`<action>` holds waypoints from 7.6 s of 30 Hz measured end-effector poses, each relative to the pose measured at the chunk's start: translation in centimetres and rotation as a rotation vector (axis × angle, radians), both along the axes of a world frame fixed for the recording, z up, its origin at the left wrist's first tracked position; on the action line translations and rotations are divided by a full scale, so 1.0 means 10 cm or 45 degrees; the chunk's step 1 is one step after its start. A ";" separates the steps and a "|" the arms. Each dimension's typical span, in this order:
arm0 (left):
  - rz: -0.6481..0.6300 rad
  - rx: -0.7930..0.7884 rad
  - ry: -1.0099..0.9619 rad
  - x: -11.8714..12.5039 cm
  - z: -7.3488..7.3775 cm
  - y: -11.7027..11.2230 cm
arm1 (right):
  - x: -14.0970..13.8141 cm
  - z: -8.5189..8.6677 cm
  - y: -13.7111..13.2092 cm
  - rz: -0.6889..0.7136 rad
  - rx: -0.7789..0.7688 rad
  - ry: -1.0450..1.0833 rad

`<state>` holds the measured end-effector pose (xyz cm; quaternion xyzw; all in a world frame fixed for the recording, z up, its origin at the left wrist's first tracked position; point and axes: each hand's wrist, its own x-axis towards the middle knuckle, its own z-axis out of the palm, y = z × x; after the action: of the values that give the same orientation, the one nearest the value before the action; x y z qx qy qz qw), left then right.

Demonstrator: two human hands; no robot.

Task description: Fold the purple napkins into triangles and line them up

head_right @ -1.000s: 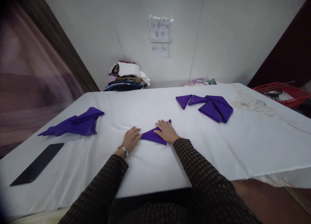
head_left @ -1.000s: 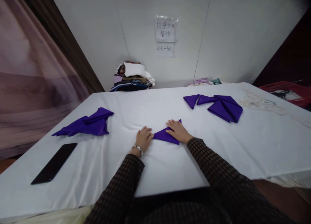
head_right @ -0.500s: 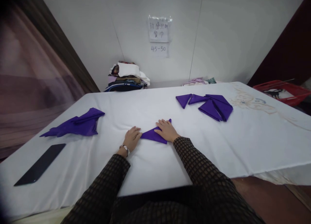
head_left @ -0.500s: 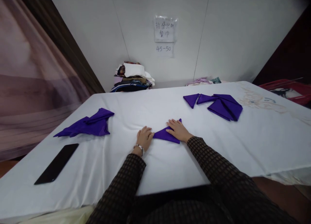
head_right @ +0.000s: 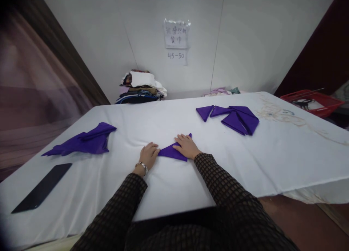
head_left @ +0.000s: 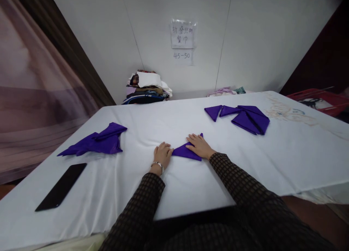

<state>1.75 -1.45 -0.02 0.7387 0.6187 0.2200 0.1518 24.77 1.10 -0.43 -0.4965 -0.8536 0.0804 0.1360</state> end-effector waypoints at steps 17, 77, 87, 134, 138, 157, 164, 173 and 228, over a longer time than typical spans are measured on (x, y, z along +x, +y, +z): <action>0.064 0.023 0.039 0.00 -0.01 0.00 | -0.01 0.01 0.00 0.000 -0.008 -0.007; 0.006 -0.051 -0.047 0.03 0.01 -0.07 | 0.05 -0.05 0.01 0.015 0.001 -0.053; 0.027 -0.059 -0.006 0.04 0.03 -0.06 | 0.05 -0.06 0.00 0.020 -0.009 -0.023; -0.035 -0.035 -0.094 -0.11 0.04 -0.13 | 0.04 -0.06 0.00 0.025 0.005 -0.006; -0.034 -0.081 -0.069 -0.09 0.06 -0.13 | 0.04 -0.06 0.01 0.019 -0.001 0.002; -0.017 0.149 0.225 0.01 0.09 -0.15 | -0.06 -0.03 -0.08 0.013 0.008 0.013; -0.525 0.170 0.437 0.58 0.04 -0.41 | -0.06 -0.03 -0.08 0.018 0.044 0.005; -0.529 0.069 0.498 0.57 -0.03 -0.41 | 0.00 0.01 0.01 -0.160 -0.079 -0.039; 0.049 -0.269 -0.556 0.23 0.36 0.06 | 0.34 -0.02 -0.45 -0.150 -0.266 1.053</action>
<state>4.09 -0.86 3.61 0.6418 0.6047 0.3112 0.3543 28.14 -3.39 -0.65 -0.4815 -0.6846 0.3509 0.4199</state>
